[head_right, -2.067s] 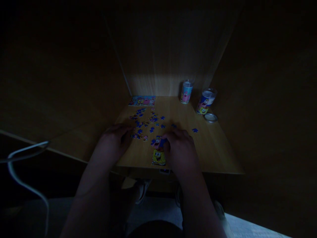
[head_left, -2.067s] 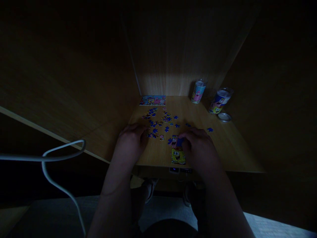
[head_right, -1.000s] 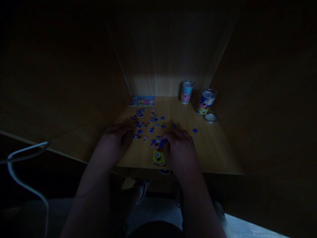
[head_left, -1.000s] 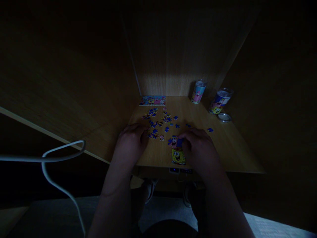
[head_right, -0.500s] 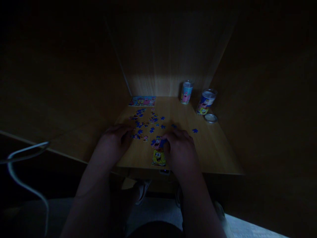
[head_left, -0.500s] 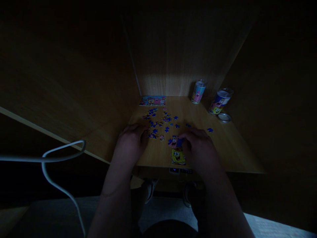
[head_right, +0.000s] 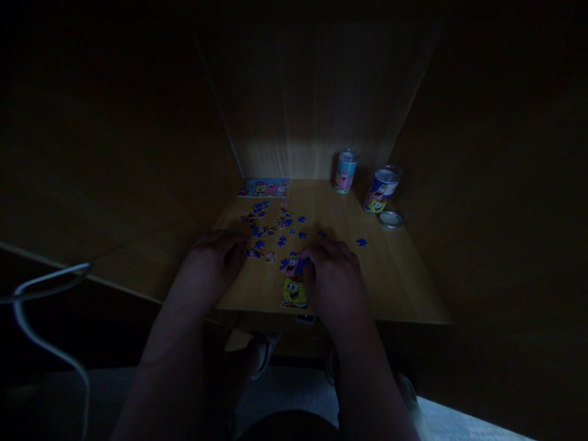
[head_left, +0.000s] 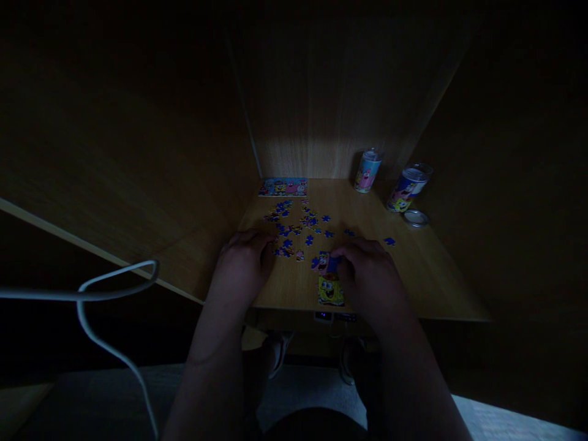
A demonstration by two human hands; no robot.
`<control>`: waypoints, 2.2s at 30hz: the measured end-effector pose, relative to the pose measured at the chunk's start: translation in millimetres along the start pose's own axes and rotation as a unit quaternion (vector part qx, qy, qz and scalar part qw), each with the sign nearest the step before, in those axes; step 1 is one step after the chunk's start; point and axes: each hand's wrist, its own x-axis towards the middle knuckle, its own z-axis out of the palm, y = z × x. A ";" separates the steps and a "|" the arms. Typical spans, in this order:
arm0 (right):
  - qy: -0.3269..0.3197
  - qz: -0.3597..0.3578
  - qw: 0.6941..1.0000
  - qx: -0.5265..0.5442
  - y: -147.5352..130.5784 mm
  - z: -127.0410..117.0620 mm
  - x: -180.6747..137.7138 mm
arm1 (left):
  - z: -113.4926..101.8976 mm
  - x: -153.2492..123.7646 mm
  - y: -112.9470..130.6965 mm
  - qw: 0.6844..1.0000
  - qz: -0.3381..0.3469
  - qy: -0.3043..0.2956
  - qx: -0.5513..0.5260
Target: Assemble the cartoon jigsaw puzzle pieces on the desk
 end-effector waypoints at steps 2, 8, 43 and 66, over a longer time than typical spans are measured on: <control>0.002 -0.003 1.000 0.001 1.0 0.8 0.1 | 0.2 0.0 -0.3 1.000 0.000 -0.001 0.003; -0.004 -0.008 1.000 -0.002 1.9 0.9 0.4 | 0.8 0.3 -1.3 1.000 -0.002 -0.003 0.014; -0.001 -0.006 1.000 0.002 1.9 1.3 0.2 | 2.0 0.5 -2.8 1.000 0.004 -0.001 0.003; 0.003 -0.003 1.000 0.007 0.5 0.9 0.4 | 2.7 0.2 0.9 1.000 -0.009 0.015 -0.007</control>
